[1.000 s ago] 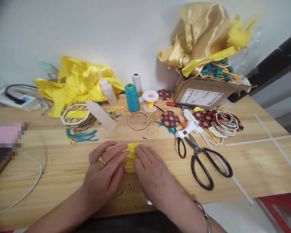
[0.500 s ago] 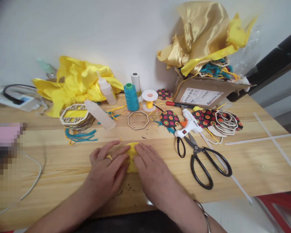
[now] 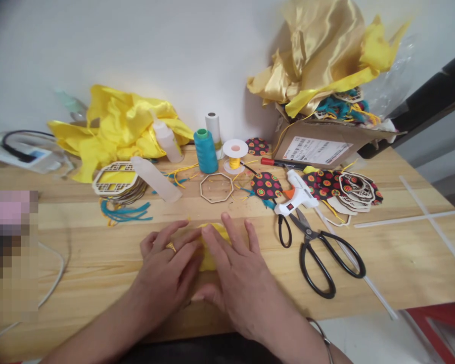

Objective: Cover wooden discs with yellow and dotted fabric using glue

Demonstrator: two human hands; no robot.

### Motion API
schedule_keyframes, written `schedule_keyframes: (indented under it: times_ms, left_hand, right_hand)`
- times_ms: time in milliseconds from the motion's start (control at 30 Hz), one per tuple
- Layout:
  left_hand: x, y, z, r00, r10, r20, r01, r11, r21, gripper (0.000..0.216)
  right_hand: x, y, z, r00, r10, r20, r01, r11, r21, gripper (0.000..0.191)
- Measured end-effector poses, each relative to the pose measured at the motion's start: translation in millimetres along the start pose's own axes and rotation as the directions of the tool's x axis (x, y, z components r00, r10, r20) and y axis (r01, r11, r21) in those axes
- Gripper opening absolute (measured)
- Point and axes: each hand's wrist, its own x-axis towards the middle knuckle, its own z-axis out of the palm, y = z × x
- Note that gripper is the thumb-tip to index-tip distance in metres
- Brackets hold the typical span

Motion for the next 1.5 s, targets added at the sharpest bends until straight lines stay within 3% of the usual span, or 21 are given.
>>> schedule_keyframes:
  times_ms: [100, 333, 767, 1067, 1267, 1433, 1500]
  left_hand:
    - [0, 0, 0, 1.0, 0.005, -0.005, -0.005, 1.0, 0.014, 0.023]
    - [1, 1, 0, 1.0, 0.005, -0.014, -0.005, 0.999, 0.035, 0.022]
    - [1, 4, -2, 1.0, -0.025, 0.004, 0.025, 0.999, 0.035, 0.015]
    - [-1, 2, -1, 0.999, -0.017, 0.028, 0.016, 0.998, 0.053, 0.03]
    - [-3, 0, 1, 0.999, 0.002, 0.047, -0.005, 0.998, 0.07, 0.03]
    - [-2, 1, -1, 0.999, 0.01, 0.053, -0.014, 0.997, 0.069, 0.031]
    - [-2, 1, -1, 0.998, 0.008, 0.058, -0.012, 0.997, 0.074, 0.033]
  right_hand:
    - [-1, 0, 0, 0.997, -0.022, 0.076, 0.023, 0.999, -0.023, 0.092]
    - [1, 4, 4, 0.991, -0.007, 0.132, 0.007, 1.0, 0.001, 0.091]
    - [-2, 9, 6, 0.996, 0.044, 0.076, -0.04, 0.998, -0.048, 0.091]
    - [0, 7, 5, 0.993, 0.057, 0.107, -0.052, 0.997, -0.053, 0.097]
    - [-1, 10, 3, 0.996, 0.047, 0.07, -0.045, 0.999, -0.029, 0.092]
    - [-7, 14, -1, 0.994, 0.091, -0.065, -0.088, 0.995, 0.052, 0.093]
    - [-8, 13, -3, 0.996, 0.064, -0.057, -0.059, 0.995, 0.08, 0.093]
